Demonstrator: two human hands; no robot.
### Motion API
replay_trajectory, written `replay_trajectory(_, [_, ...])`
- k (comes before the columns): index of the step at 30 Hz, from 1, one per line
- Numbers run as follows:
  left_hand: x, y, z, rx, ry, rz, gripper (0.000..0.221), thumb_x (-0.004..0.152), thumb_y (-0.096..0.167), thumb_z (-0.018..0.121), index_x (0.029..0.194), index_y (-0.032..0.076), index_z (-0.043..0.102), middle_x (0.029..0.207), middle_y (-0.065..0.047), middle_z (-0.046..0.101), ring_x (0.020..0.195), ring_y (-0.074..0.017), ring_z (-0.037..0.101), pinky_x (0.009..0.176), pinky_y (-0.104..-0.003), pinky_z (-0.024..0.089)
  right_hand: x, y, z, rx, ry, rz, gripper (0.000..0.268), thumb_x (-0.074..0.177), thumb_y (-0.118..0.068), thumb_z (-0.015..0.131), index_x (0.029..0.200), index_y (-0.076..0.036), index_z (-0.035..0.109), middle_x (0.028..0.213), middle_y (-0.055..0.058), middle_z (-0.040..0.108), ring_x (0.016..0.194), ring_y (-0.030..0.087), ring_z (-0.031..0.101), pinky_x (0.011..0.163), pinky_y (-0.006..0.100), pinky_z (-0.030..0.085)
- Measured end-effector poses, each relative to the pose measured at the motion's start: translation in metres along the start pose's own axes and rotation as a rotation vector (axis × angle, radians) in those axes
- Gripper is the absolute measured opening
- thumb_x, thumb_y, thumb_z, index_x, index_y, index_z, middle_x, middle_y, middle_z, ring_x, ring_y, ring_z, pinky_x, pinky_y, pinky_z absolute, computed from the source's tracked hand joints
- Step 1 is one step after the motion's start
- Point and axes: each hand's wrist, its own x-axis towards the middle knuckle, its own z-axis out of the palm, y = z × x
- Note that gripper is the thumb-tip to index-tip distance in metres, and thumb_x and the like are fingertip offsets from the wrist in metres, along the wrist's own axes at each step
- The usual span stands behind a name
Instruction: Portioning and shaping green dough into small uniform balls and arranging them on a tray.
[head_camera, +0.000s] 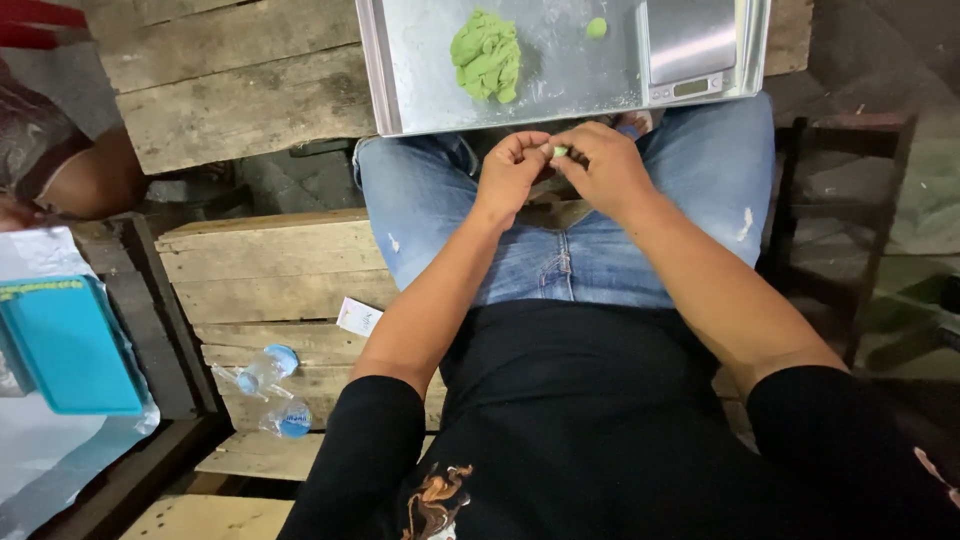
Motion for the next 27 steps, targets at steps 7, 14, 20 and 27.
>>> replay_trajectory(7, [-0.015,0.024,0.004,0.199,-0.085,0.195,0.025,0.096,0.012,0.075,0.121,0.012,0.075,0.103,-0.007,0.078,0.097,-0.0136,0.071,0.088,-0.034,0.059,0.0,0.055,0.023,0.655,0.123,0.304,0.026,0.102,-0.001,0.071,0.126,0.008,0.065,0.106,0.017,0.068,0.092,0.021,0.073,0.075,0.036,0.067])
replay_trajectory(14, [-0.01,0.026,0.0,0.166,-0.075,0.21,0.021,0.099,0.013,0.072,0.12,0.011,0.075,0.102,-0.007,0.078,0.096,-0.0118,0.07,0.088,-0.033,0.059,0.0,0.044,0.02,0.916,0.123,0.385,0.02,0.105,-0.001,0.061,0.121,0.01,0.065,0.105,0.018,0.072,0.093,0.024,0.077,0.08,0.039,0.068])
replay_trajectory(20, [-0.011,0.025,0.003,0.051,-0.146,0.198,0.025,0.098,0.011,0.073,0.123,0.008,0.073,0.101,-0.004,0.075,0.096,-0.0075,0.064,0.089,-0.029,0.056,0.002,0.043,0.016,0.826,0.113,0.359,0.023,0.099,0.001,0.071,0.121,0.008,0.067,0.104,0.015,0.071,0.091,0.02,0.076,0.078,0.035,0.066])
replay_trajectory(27, [-0.006,0.032,-0.003,0.045,-0.114,0.185,0.03,0.101,0.019,0.06,0.125,0.003,0.068,0.099,-0.004,0.07,0.083,-0.0129,0.064,0.08,-0.031,0.055,0.032,-0.011,-0.013,0.264,-0.051,0.532,0.019,0.101,-0.014,0.069,0.119,-0.02,0.073,0.098,-0.002,0.067,0.086,0.01,0.06,0.077,0.027,0.05])
